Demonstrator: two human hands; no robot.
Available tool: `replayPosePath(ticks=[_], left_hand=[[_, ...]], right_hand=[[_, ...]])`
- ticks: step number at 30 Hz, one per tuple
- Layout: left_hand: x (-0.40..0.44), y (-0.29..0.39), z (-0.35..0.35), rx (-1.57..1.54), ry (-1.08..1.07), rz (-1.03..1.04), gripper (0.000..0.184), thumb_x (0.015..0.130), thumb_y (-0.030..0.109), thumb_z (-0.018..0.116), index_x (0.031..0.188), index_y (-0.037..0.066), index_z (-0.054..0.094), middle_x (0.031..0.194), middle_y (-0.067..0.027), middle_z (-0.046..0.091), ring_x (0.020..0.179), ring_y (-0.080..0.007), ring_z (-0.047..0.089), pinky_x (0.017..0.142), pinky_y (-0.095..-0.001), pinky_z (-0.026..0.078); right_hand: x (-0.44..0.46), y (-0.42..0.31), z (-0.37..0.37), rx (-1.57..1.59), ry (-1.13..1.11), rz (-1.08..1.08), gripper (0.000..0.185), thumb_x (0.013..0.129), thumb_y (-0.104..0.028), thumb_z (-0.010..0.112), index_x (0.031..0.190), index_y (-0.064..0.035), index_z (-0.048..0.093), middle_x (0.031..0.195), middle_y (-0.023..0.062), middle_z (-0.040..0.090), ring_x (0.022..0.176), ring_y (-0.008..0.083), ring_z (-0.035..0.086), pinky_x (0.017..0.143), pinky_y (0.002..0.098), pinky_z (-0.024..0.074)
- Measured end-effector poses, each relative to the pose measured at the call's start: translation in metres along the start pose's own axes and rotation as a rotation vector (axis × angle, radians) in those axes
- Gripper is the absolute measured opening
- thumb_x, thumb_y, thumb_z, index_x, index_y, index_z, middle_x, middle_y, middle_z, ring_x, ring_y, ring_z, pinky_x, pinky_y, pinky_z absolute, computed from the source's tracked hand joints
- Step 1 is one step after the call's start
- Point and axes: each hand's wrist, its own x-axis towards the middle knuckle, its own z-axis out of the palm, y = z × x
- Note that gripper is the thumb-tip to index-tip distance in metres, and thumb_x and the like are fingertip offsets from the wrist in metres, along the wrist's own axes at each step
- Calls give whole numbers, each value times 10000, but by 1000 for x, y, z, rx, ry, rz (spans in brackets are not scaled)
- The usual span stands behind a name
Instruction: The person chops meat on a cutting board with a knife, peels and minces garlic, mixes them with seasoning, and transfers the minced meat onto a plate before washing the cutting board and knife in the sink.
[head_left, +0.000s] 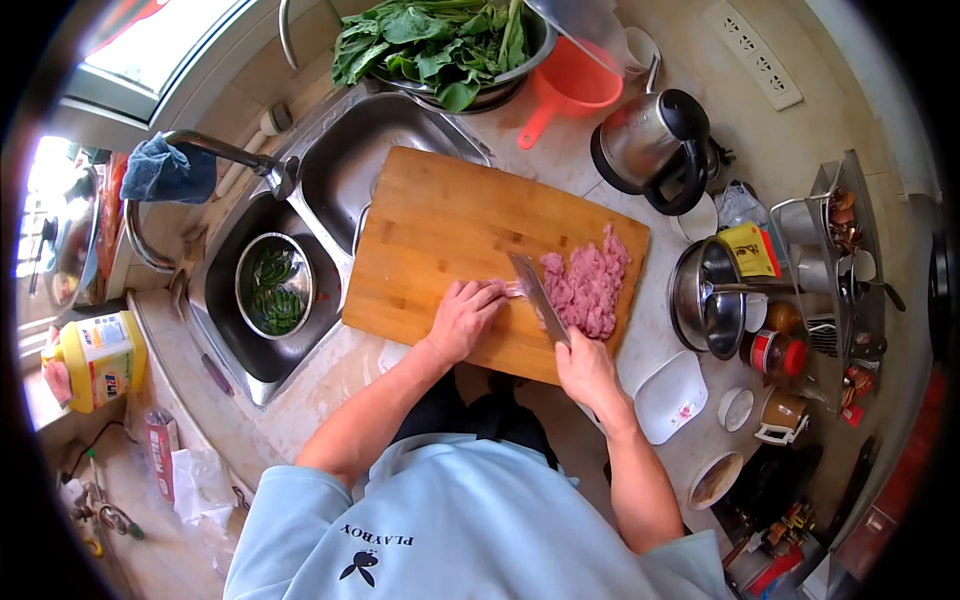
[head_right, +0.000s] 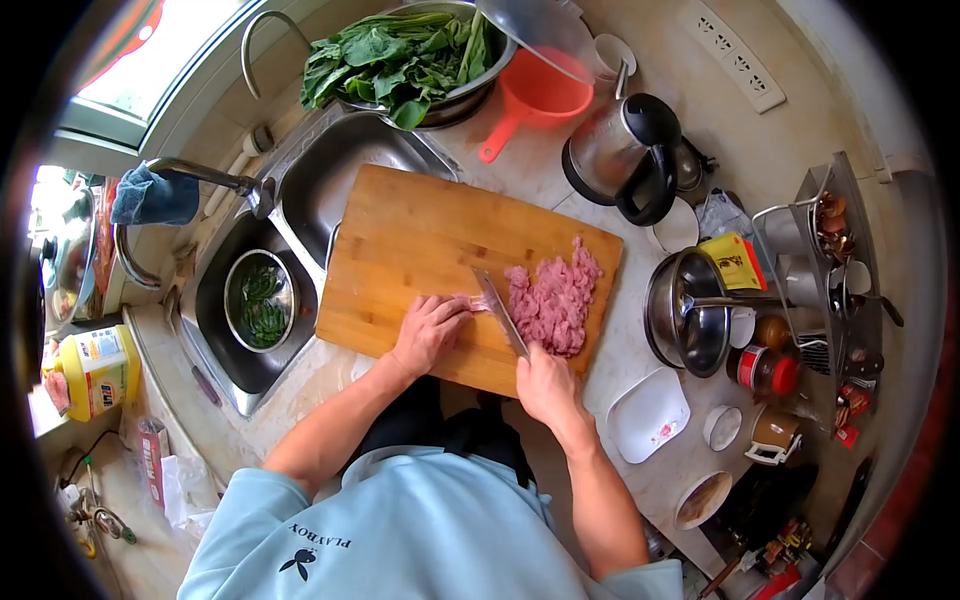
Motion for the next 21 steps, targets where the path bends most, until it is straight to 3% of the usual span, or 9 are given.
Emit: replayPosePath(ticks=[4,10,15,21], left_hand=[[-2,1,-1,-6,-22,-12,341,773,104,662,1108,58,703,1211,-65,665,1063,-232,612,883,-360,452],[-4,-4,0,-26,-66,9,349,776,101,660,1121,65,697,1200,-67,660,1074,-238,599,896,-366,446],[-5,-3,-2,7,-54,23,377,757,96,688,1134,72,696,1184,-65,663,1064,-243,603,875,-365,447],[6,8,-4,-15,144,31,381,716,75,721,1096,72,693,1118,-59,674,975,-235,613,817,-355,445]], right_hand=[[-28,2,4,-78,-38,66,239,968,-183,482,1028,25,583,809,304,679,836,512,667,784,606,509],[6,-22,1,-52,-54,53,250,963,-189,501,1014,33,603,835,334,672,840,524,664,774,607,513],[-8,5,-1,45,139,51,215,960,-186,547,960,24,598,811,325,667,809,512,663,748,596,509],[-24,-16,-3,-85,85,-17,198,958,-166,520,935,19,590,776,283,678,746,475,677,715,571,529]])
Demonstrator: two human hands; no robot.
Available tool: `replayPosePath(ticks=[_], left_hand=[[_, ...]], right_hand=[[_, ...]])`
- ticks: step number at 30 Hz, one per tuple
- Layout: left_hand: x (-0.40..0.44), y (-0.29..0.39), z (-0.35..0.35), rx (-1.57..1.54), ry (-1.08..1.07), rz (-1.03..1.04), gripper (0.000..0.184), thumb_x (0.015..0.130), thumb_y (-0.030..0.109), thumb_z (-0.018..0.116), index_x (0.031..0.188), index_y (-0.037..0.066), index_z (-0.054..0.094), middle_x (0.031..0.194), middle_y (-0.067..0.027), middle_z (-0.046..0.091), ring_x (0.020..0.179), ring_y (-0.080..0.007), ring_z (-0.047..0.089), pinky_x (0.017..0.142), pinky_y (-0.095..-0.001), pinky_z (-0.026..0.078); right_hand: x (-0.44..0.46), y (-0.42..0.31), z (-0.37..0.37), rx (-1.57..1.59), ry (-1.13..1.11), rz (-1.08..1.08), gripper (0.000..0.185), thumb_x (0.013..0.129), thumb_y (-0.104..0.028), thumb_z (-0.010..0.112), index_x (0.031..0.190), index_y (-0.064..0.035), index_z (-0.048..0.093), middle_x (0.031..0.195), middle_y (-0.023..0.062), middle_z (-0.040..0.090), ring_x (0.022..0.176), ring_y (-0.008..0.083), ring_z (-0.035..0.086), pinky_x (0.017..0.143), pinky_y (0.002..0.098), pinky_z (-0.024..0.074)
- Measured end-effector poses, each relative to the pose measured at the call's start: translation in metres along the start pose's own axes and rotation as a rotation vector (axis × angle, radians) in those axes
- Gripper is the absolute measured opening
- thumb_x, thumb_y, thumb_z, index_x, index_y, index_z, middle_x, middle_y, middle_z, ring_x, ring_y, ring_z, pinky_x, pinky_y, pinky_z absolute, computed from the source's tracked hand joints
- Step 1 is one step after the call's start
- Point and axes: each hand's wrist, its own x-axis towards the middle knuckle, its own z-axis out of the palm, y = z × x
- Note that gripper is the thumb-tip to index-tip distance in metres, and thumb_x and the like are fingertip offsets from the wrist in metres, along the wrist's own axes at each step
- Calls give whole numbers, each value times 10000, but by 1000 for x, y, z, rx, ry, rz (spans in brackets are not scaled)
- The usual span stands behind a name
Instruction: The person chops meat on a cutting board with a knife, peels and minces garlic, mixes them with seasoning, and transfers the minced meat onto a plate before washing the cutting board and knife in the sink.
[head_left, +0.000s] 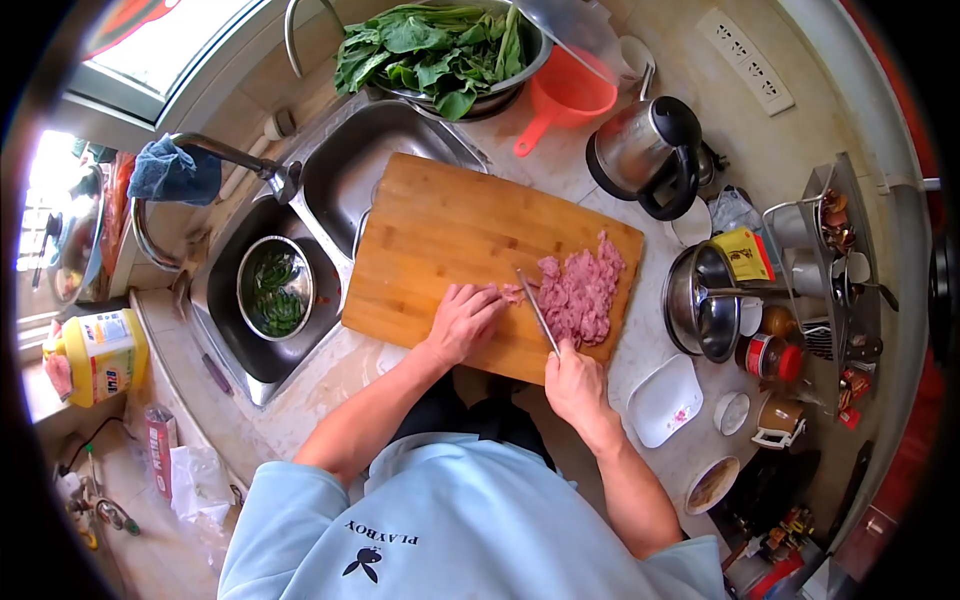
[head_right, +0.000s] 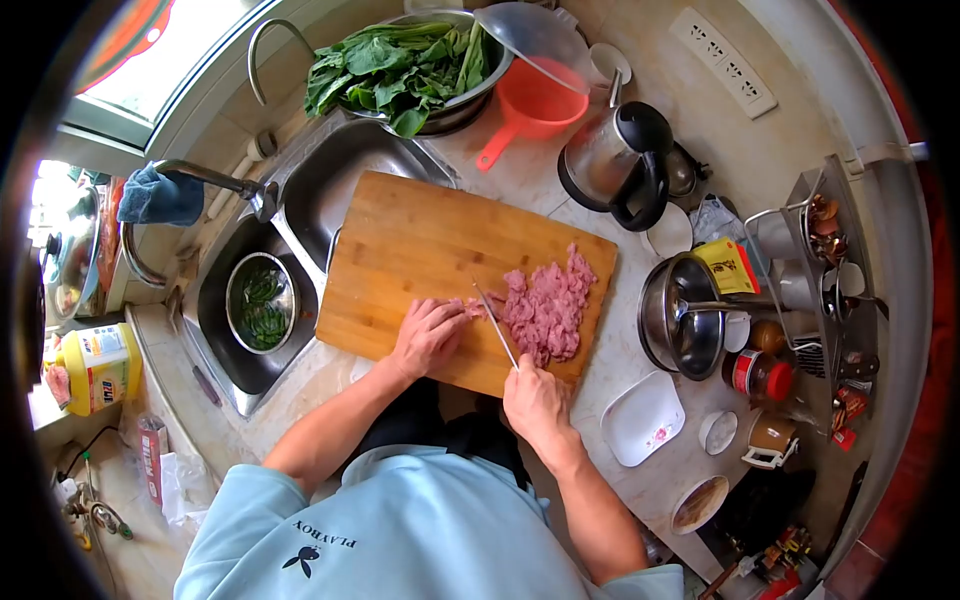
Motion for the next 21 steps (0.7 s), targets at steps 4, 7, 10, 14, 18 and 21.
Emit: replayPosePath(ticks=[4,7,10,14,18,21], left_hand=[[11,-2,6,45,-111,4,385,750,115,700,1135,89,695,1089,-45,659,955,-219,593,793,-351,432],[8,0,9,91,-190,1,390,777,149,670,1163,104,695,1110,-32,644,965,-206,582,797,-347,422],[8,4,10,112,-189,-11,400,777,152,664,1174,110,701,1157,-28,645,992,-207,584,809,-343,420],[-3,-1,-2,91,-139,-15,420,749,114,699,1169,101,714,1185,-38,664,1044,-226,601,824,-344,426],[-8,5,2,72,-39,-76,346,765,125,662,1106,84,711,1179,-41,653,1081,-206,600,859,-347,443],[-7,5,6,85,-72,-61,339,752,105,674,1087,69,710,1163,-46,664,1064,-208,613,851,-349,453]], right_hand=[[-4,3,1,-58,-3,-56,186,946,-158,532,925,17,591,773,267,681,740,468,678,703,570,529],[4,2,-12,-93,26,-74,178,946,-151,533,904,13,587,773,264,679,735,468,674,688,567,527],[13,5,-22,-88,25,-60,182,952,-153,535,885,10,581,772,265,676,735,468,672,677,563,525],[15,0,-24,-65,-13,-86,190,963,-167,539,885,1,581,768,265,673,736,462,672,673,559,526],[18,9,-16,-74,-21,-205,174,965,-167,540,903,-10,583,748,255,672,732,453,676,674,555,532],[24,2,-16,-115,-119,-111,170,963,-172,546,931,-8,578,761,270,668,759,475,661,684,575,512]])
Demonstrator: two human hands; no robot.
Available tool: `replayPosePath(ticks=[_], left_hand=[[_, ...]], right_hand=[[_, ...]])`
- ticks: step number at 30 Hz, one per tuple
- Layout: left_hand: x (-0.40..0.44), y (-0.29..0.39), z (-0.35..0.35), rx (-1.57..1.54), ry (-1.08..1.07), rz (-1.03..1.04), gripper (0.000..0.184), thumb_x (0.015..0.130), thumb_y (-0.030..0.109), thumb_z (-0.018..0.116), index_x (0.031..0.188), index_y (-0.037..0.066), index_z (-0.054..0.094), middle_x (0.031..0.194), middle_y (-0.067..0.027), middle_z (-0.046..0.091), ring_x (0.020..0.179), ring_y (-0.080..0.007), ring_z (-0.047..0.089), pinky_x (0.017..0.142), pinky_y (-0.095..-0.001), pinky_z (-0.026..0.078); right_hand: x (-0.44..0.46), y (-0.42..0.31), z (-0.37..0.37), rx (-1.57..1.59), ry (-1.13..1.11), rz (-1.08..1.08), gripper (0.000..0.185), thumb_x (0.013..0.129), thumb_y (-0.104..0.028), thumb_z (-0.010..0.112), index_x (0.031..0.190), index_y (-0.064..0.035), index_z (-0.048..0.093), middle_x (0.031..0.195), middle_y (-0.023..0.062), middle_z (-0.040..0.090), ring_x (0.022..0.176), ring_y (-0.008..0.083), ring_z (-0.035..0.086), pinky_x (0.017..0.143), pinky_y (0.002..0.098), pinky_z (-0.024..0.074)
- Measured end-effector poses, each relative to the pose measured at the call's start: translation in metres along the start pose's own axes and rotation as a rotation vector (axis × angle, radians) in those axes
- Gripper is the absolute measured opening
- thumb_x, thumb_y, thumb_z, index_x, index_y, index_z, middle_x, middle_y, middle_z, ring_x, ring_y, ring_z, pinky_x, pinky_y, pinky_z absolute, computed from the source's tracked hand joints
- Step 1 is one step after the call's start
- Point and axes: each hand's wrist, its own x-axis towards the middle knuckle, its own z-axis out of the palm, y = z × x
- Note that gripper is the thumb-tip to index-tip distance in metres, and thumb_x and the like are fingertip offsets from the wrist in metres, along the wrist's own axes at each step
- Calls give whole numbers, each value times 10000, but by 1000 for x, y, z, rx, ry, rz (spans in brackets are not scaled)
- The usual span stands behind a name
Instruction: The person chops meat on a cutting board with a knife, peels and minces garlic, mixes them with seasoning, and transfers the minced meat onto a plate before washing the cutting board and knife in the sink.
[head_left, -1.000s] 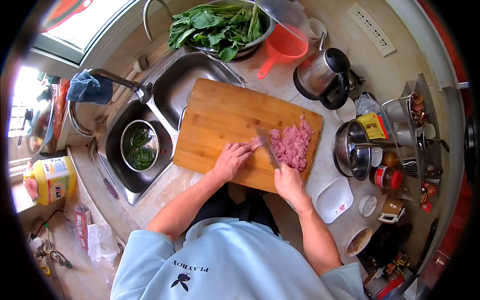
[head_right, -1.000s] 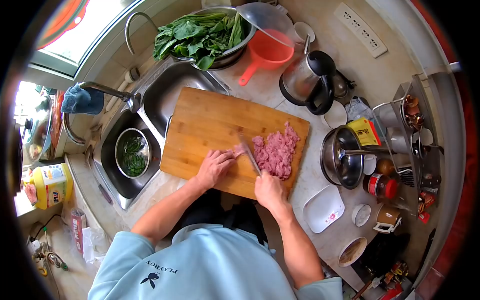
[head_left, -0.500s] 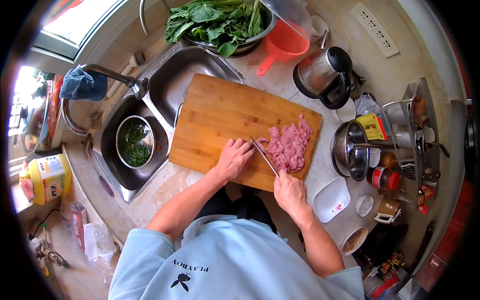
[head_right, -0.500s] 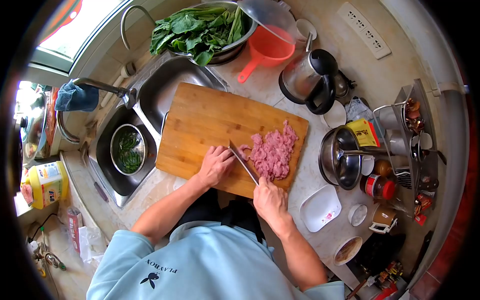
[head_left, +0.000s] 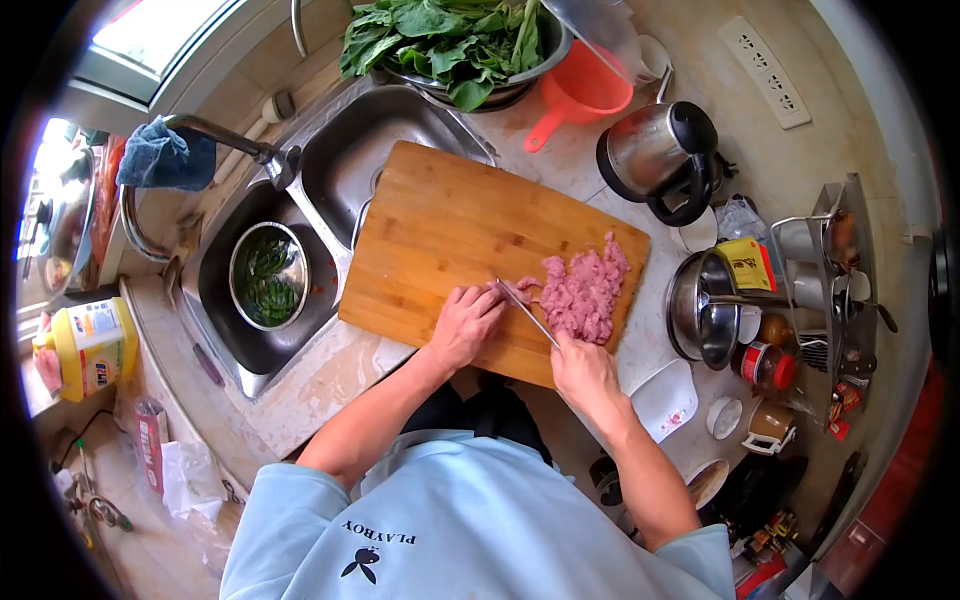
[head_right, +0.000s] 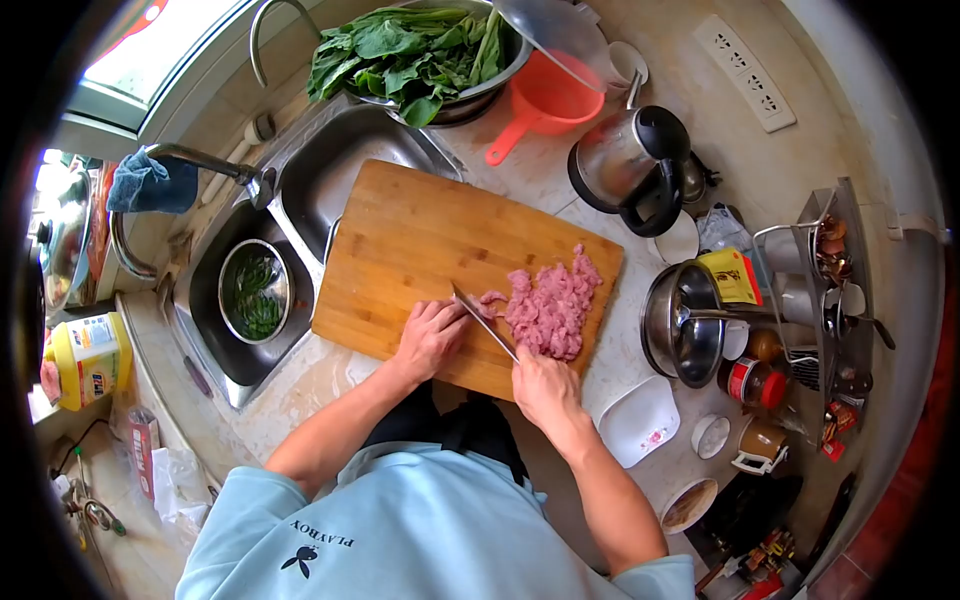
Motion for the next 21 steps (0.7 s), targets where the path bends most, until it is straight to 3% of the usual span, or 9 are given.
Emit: replayPosePath(ticks=[4,8,17,21], left_hand=[[0,0,-1,-14,-22,-12,348,748,96,685,1094,72,715,1173,-49,667,1058,-210,620,855,-352,454],[0,0,4,-33,5,-8,364,734,79,698,1097,87,729,1177,-47,672,1053,-228,626,863,-365,454],[-7,-11,-4,-113,60,9,396,713,61,715,1109,80,718,1162,-55,674,1016,-233,622,838,-364,461],[1,-18,-6,-111,-23,48,377,746,90,691,1121,60,698,1183,-69,665,1019,-238,611,848,-370,459]], right_hand=[[28,-8,12,7,-43,-39,200,959,-187,558,1020,-1,602,784,282,670,783,482,662,705,582,511],[15,15,13,160,67,48,247,984,-235,529,993,0,606,820,318,666,834,515,653,766,594,504],[-13,-5,5,138,139,198,228,978,-215,532,975,4,593,815,295,676,806,499,660,736,581,508],[-27,-17,27,112,178,42,173,958,-170,535,923,-2,557,778,259,668,723,475,666,674,578,521]])
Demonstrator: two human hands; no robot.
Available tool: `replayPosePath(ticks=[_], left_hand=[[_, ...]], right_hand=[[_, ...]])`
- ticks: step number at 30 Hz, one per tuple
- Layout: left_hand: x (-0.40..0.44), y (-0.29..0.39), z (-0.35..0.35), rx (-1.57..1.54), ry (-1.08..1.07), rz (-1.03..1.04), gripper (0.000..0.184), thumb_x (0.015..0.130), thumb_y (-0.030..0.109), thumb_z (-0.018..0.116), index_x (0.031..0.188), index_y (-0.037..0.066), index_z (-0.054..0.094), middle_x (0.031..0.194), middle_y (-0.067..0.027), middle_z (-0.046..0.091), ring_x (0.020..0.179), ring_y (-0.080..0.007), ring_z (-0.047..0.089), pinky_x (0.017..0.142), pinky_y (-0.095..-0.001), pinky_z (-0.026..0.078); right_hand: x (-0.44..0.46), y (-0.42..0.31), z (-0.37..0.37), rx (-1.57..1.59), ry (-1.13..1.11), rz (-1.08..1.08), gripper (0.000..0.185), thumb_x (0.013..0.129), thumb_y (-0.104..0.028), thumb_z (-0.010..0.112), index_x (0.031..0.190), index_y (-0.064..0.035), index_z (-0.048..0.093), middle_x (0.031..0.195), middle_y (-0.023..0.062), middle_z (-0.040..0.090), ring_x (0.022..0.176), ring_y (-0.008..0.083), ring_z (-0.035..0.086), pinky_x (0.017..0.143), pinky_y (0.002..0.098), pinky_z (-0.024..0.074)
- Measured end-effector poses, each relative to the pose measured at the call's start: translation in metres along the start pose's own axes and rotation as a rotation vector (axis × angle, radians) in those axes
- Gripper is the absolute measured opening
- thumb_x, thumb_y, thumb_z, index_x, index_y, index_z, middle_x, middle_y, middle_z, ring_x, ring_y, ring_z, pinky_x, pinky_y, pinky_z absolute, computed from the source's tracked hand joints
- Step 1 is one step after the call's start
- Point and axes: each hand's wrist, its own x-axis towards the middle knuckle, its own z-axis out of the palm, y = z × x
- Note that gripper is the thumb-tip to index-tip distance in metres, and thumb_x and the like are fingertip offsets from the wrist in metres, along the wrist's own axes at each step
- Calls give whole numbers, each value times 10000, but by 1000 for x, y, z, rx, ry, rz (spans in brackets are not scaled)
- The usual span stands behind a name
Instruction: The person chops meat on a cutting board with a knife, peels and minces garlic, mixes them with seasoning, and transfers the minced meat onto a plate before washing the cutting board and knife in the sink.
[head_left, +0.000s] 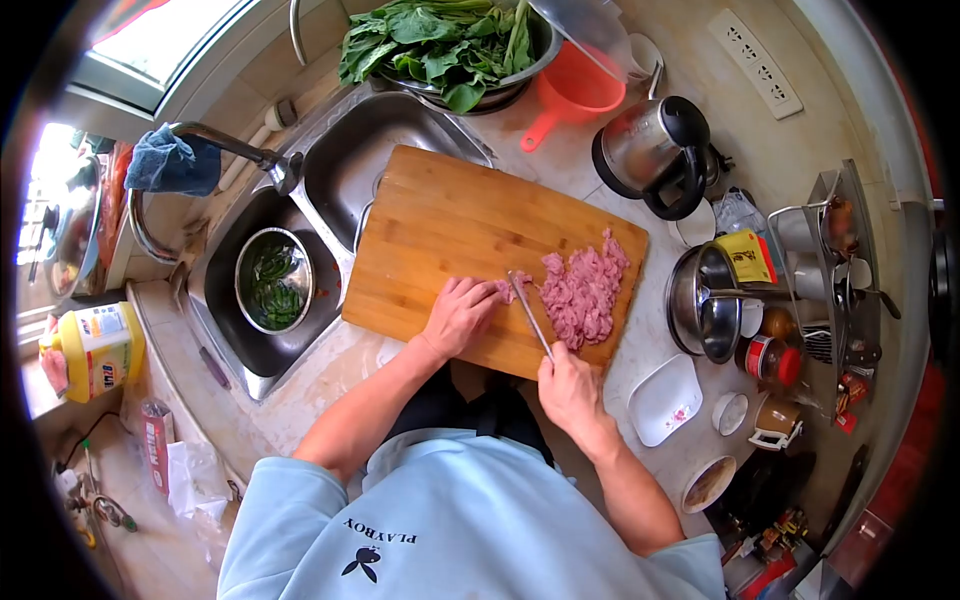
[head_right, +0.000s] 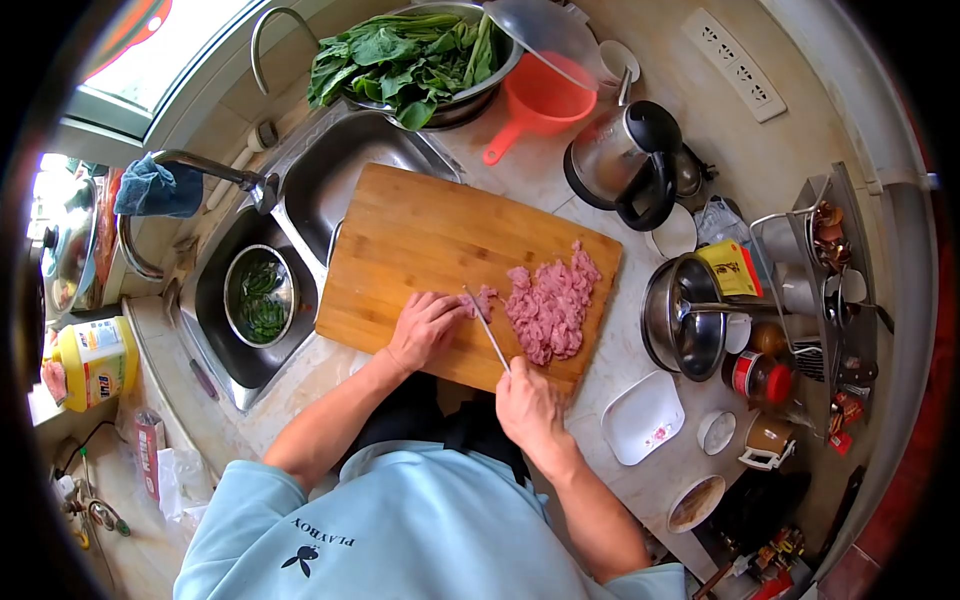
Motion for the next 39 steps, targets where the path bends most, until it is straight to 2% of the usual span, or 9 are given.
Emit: replayPosePath(ticks=[9,12,16,20,22,30,32,36,39], left_hand=[[3,-4,-1,96,-148,31,338,791,128,627,1117,64,693,1178,-57,657,1027,-216,603,852,-362,453],[9,0,-3,62,-56,49,330,735,76,699,1065,75,704,1146,-65,661,996,-228,618,816,-371,458],[4,-3,0,43,-31,28,352,746,60,713,1097,88,716,1150,-49,677,980,-226,631,819,-357,460],[4,-1,-5,-13,33,19,340,740,42,724,1077,85,724,1152,-57,682,990,-231,638,826,-365,469],[1,-2,-2,-23,60,17,355,726,52,724,1080,75,715,1155,-66,677,1004,-236,631,842,-368,465],[1,-4,1,65,-69,0,372,724,89,693,1094,44,689,1153,-83,659,994,-252,610,870,-379,449],[3,-3,1,48,-63,-1,369,734,94,680,1099,43,689,1167,-76,662,1007,-244,612,868,-377,447],[1,-2,2,58,-34,15,370,741,89,683,1109,54,700,1164,-63,676,1009,-233,616,853,-380,456],[1,-4,-4,44,11,38,375,716,56,712,1090,63,713,1112,-62,687,972,-235,627,826,-377,469]], right_hand=[[0,-16,14,-71,-155,54,155,956,-160,522,978,-7,539,774,257,676,741,475,678,676,570,544],[30,-17,12,1,-141,45,170,965,-166,518,980,1,548,776,281,673,752,484,673,694,581,533],[26,7,3,145,-3,125,219,984,-184,514,1019,25,568,788,313,663,796,516,652,720,586,509],[13,3,-2,83,-19,187,247,984,-177,503,1069,44,575,823,320,671,794,508,662,711,583,517],[6,-3,0,37,-27,61,182,975,-169,498,960,3,555,807,276,675,739,485,668,680,569,532],[10,-15,2,-89,-272,106,224,955,-145,488,1089,7,584,839,257,710,781,472,698,703,578,553],[30,-3,33,8,-192,55,194,955,-150,486,1041,-7,584,805,264,701,774,467,700,705,585,548],[35,5,11,151,-151,40,200,975,-180,500,964,5,573,791,300,677,776,496,679,707,596,529],[22,12,1,139,-7,155,218,985,-193,507,946,15,558,791,308,669,769,512,661,702,595,515]])
